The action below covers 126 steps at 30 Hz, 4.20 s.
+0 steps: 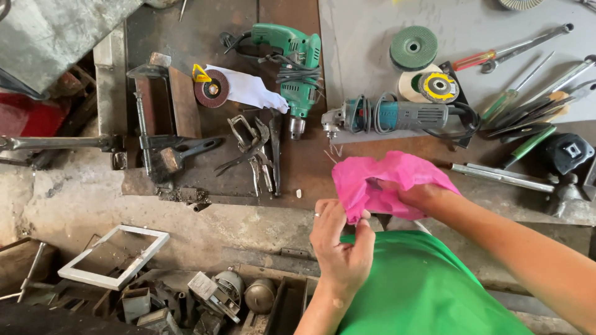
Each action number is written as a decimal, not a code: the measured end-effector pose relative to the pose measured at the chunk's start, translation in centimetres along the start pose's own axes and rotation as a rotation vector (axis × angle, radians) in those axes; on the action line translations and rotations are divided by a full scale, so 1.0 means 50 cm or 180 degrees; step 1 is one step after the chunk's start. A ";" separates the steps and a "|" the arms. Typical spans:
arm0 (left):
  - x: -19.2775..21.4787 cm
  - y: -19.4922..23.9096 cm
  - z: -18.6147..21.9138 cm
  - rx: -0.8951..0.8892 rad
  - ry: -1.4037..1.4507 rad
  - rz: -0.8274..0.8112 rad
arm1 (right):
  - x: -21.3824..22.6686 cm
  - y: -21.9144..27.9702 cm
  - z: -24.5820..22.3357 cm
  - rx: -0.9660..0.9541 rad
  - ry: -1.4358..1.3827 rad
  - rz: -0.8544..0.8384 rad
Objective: Organizes metalworking tools on a workbench and prepares an angle grinder by attaching a disc.
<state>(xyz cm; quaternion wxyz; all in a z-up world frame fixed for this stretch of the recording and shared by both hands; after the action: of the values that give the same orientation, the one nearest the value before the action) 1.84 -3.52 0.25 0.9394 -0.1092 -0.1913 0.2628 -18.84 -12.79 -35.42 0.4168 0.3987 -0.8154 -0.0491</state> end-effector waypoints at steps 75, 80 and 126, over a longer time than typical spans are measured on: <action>0.088 0.006 -0.022 0.0222 -0.0466 -0.0328 | 0.316 0.126 -0.440 -0.2210 0.0509 -0.1187; 0.106 0.001 -0.045 0.0286 -0.0320 -0.0460 | 0.297 0.230 -0.415 -0.0251 0.2240 -0.1551; -0.457 0.632 -0.140 -0.0615 -0.1299 -0.5866 | -0.444 0.687 0.058 -0.1117 -0.7412 0.3284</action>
<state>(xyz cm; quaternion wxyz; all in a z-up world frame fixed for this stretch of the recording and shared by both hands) -27.53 9.98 -22.64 0.7124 0.0556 -0.3835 -0.5851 -34.41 25.08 -37.35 -0.5202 -0.2990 -0.7389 -0.3065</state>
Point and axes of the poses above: each hand's wrist, its own y-axis away from the middle knuckle, its own x-axis out of the back of the hand, z = x × y, the point moved 4 cm from there along -y, towards the middle knuckle, and after that the axes turned 1 degree about -x, right-handed, at the moved point
